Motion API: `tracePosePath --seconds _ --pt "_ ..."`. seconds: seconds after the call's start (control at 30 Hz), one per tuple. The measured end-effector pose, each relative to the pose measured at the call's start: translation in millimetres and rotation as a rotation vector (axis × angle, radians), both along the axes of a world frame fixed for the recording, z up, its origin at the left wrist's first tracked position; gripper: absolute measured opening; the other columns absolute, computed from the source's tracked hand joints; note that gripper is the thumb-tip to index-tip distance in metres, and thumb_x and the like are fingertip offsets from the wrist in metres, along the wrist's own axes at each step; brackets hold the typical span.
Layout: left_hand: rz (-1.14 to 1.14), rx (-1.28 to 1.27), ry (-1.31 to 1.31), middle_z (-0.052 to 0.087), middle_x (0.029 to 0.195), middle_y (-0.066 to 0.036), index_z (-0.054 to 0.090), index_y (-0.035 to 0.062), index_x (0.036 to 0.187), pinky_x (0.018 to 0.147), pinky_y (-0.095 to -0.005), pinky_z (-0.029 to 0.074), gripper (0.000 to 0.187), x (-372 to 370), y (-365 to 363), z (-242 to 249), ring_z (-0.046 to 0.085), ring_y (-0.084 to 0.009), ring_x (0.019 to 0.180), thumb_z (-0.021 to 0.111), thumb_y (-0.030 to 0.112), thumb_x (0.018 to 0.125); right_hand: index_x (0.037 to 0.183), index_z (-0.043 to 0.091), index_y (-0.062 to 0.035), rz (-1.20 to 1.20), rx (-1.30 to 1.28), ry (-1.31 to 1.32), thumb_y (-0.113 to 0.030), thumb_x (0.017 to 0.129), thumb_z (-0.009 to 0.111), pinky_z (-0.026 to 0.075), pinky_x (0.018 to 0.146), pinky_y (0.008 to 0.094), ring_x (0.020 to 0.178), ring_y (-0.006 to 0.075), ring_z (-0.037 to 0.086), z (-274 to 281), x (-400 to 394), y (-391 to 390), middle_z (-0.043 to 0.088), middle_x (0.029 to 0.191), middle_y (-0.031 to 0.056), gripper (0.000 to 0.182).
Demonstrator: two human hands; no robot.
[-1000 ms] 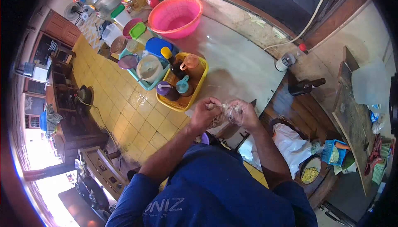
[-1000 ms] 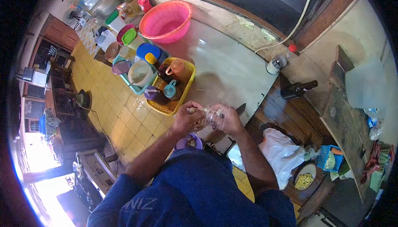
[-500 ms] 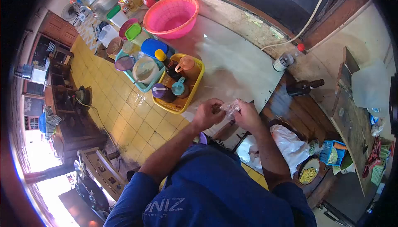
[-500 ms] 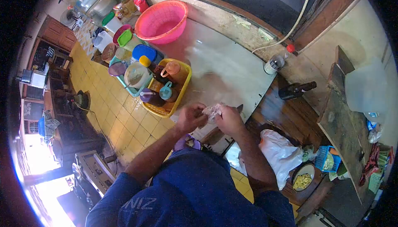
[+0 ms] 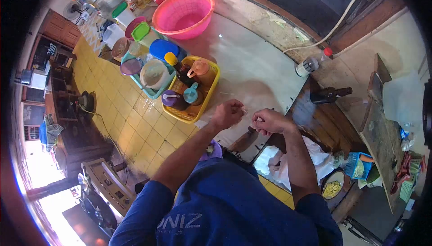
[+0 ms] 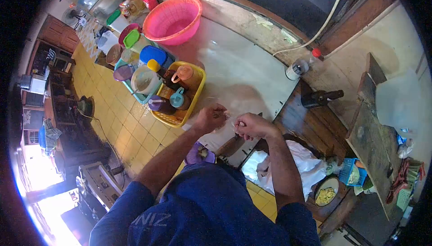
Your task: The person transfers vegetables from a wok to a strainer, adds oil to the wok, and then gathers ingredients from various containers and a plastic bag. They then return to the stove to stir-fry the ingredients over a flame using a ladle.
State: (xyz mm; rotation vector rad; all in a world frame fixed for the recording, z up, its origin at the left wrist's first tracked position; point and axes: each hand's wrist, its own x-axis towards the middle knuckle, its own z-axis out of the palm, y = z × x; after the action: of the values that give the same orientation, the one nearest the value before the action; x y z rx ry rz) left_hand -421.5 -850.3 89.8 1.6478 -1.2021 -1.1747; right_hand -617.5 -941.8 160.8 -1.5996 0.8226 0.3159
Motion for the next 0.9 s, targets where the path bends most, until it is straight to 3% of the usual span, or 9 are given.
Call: tracePosePath --seconds 0.1,0.17,0.23,0.33,0.47,0.57,0.63,0.9 --pt "-0.042 0.067 -0.053 0.067 0.088 -0.010 0.061 -0.0001 0.106 0.071 -0.0302 0.054 0.028 5.4 -7.8 -4.4 0.065 -0.0150 0.079 0.068 0.015 0.084 0.090 0.061 -0.0027 -0.138 0.202 -0.125 -0.016 0.090 0.061 0.047 0.048 0.0251 0.056 0.0103 0.058 -29.2 -6.3 -8.6 0.061 0.070 0.0032 0.013" --pt "-0.055 0.123 -0.023 0.067 0.093 -0.011 0.061 0.0009 0.108 0.074 -0.0315 0.054 0.029 7.4 -10.0 -15.5 0.066 -0.0172 0.084 0.068 0.015 0.084 0.096 0.061 -0.0029 -0.468 0.548 -0.300 -0.018 0.090 0.065 0.048 0.051 0.0242 0.059 0.0095 0.059 -47.8 -10.0 -11.8 0.062 0.075 0.0030 0.016" --pt "-0.148 -0.209 -0.279 0.067 0.103 -0.012 0.061 0.0020 0.108 0.084 -0.0385 0.052 0.030 6.1 -9.3 -27.1 0.066 -0.0252 0.095 0.069 0.014 0.081 0.099 0.062 -0.0022 -0.511 0.526 -0.353 -0.019 0.090 0.065 0.049 0.052 0.0240 0.060 0.0094 0.059 -64.5 -5.3 -9.6 0.062 0.077 0.0033 0.019" --pt "-0.139 -0.369 -0.476 0.065 0.099 -0.013 0.061 0.0076 0.106 0.093 -0.0440 0.045 0.033 -8.4 -3.6 -20.3 0.059 -0.0322 0.105 0.068 0.014 0.074 0.104 0.062 -0.0011 -0.563 0.525 -0.442 -0.019 0.090 0.065 0.049 0.054 0.0238 0.062 0.0098 0.060 -84.6 6.4 -0.2 0.063 0.082 0.0044 0.023" --pt "-0.175 -0.287 -0.377 0.064 0.097 -0.013 0.065 0.0095 0.098 0.090 -0.0459 0.045 0.025 -8.4 -10.4 -38.8 0.059 -0.0327 0.100 0.067 0.013 0.073 0.106 0.061 -0.0005 -0.685 0.529 -0.509 -0.017 0.091 0.062 0.051 0.056 0.0254 0.065 0.0120 0.061 -93.3 19.5 13.4 0.064 0.086 0.0060 0.022" --pt "-0.172 -0.128 -0.454 0.064 0.096 -0.013 0.067 0.0112 0.092 0.087 -0.0460 0.046 0.019 -7.2 -13.7 -22.2 0.058 -0.0329 0.099 0.065 0.016 0.073 0.107 0.060 -0.0003 -0.639 0.365 -0.379 -0.014 0.093 0.058 0.053 0.060 0.0286 0.068 0.0143 0.063 -96.7 13.5 19.7 0.065 0.088 0.0069 0.019" --pt "-0.170 -0.019 -0.629 0.063 0.094 -0.011 0.068 0.0124 0.089 0.087 -0.0457 0.047 0.018 -8.7 -15.3 -6.5 0.058 -0.0324 0.099 0.063 0.019 0.073 0.106 0.059 -0.0002 -0.677 0.432 -0.401 -0.013 0.094 0.055 0.054 0.062 0.0292 0.069 0.0151 0.063 -100.1 6.5 25.0 0.065 0.088 0.0072 0.018" --pt "-0.119 -0.189 -0.590 0.063 0.096 -0.009 0.068 0.0147 0.093 0.086 -0.0449 0.048 0.020 -12.7 -9.7 -19.1 0.059 -0.0311 0.099 0.064 0.018 0.073 0.102 0.056 0.0013 -1.108 0.480 -0.602 -0.011 0.093 0.056 0.056 0.064 0.0321 0.073 0.0182 0.066 -94.1 9.1 33.2 0.065 0.086 0.0085 0.015"
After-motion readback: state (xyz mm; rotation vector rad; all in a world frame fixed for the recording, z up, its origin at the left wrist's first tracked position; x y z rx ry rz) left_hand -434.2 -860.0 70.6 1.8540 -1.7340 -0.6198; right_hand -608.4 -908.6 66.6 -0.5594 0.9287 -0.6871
